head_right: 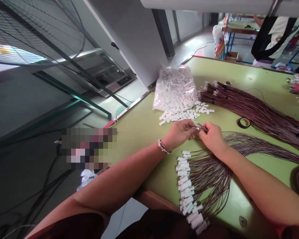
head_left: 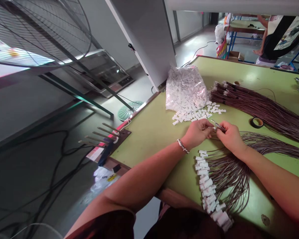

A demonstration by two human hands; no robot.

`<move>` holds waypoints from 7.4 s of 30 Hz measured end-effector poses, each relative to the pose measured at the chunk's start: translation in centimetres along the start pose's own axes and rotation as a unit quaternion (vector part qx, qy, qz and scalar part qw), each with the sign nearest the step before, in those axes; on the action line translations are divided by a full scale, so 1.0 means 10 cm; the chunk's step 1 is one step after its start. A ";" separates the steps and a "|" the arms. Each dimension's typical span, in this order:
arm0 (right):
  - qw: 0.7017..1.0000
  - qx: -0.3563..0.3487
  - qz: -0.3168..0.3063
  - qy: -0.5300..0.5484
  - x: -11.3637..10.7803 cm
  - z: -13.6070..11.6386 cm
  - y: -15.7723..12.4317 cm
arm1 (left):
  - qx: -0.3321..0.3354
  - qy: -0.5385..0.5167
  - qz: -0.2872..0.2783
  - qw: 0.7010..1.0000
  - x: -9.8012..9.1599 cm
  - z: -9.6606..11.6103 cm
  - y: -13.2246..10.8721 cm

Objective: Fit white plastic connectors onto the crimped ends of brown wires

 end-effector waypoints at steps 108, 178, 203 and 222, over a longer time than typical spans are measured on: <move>0.998 -0.038 0.021 -0.048 0.04 -0.05 -0.02 | -0.025 -0.072 -0.065 0.995 -0.07 -0.02 -0.01; 0.994 0.032 -0.003 0.108 -0.02 -0.07 0.02 | 0.098 0.111 -0.016 0.989 -0.23 0.09 -0.01; 0.968 -0.198 0.035 -0.151 -0.05 -0.07 0.00 | -0.058 -0.029 -0.072 0.995 -0.23 0.06 0.05; 0.977 -0.149 0.011 -0.153 -0.08 -0.12 0.01 | -0.029 -0.027 -0.050 0.998 -0.19 0.03 0.04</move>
Point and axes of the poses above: each hand's wrist, its own y-axis towards the middle knuckle, its own x-axis out of the palm, z = x × y, the point moved 2 cm from there along y, towards the middle knuckle, and after that the axes turned 1 degree about -z, right-handed, at the moved point
